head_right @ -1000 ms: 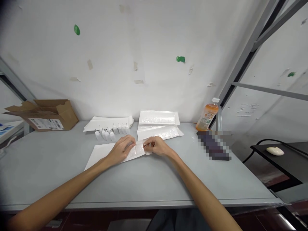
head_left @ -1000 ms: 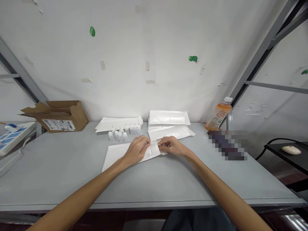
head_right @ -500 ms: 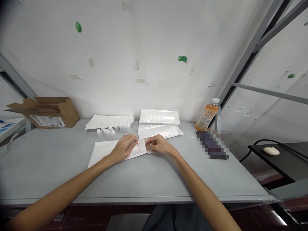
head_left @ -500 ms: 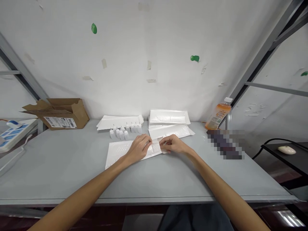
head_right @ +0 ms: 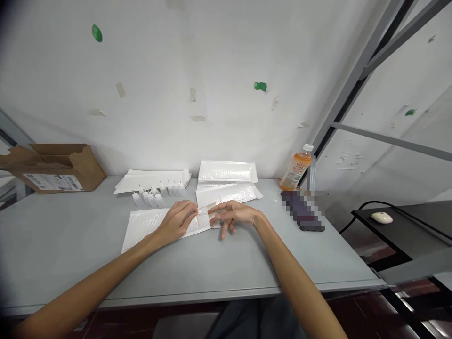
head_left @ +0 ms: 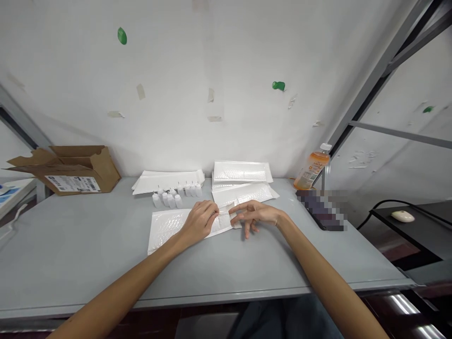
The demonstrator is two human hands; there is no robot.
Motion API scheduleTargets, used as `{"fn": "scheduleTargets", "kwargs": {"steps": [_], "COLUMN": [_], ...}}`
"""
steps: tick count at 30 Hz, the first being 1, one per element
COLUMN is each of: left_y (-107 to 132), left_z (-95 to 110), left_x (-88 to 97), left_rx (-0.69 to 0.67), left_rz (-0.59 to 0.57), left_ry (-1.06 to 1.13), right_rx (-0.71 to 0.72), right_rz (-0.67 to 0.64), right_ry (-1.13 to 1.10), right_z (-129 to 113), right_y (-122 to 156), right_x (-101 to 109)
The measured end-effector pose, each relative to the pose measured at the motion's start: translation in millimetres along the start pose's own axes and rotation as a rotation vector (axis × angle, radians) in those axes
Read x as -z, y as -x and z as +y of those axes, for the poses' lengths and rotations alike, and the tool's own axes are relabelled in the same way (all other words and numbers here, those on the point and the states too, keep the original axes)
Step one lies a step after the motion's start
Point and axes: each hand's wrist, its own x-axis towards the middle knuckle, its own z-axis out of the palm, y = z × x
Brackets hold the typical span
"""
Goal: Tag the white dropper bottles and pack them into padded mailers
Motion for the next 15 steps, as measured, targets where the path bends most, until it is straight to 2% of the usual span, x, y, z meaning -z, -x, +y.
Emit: {"fn": "scheduleTargets", "kwargs": {"steps": [9, 15], "left_y": [0, -1], "left_z": [5, 11], "left_x": [-1.5, 0.7], "left_rx": [-0.014, 0.023], "left_rz": [0.079, 0.096], "left_ry": [-0.025, 0.002], "right_rx": [0.004, 0.049], "right_rz": [-0.078, -0.124], "right_ry": [-0.200, -0.222], "right_z": [3, -2], "right_y": [-7, -9], "right_x": [-2, -10]}}
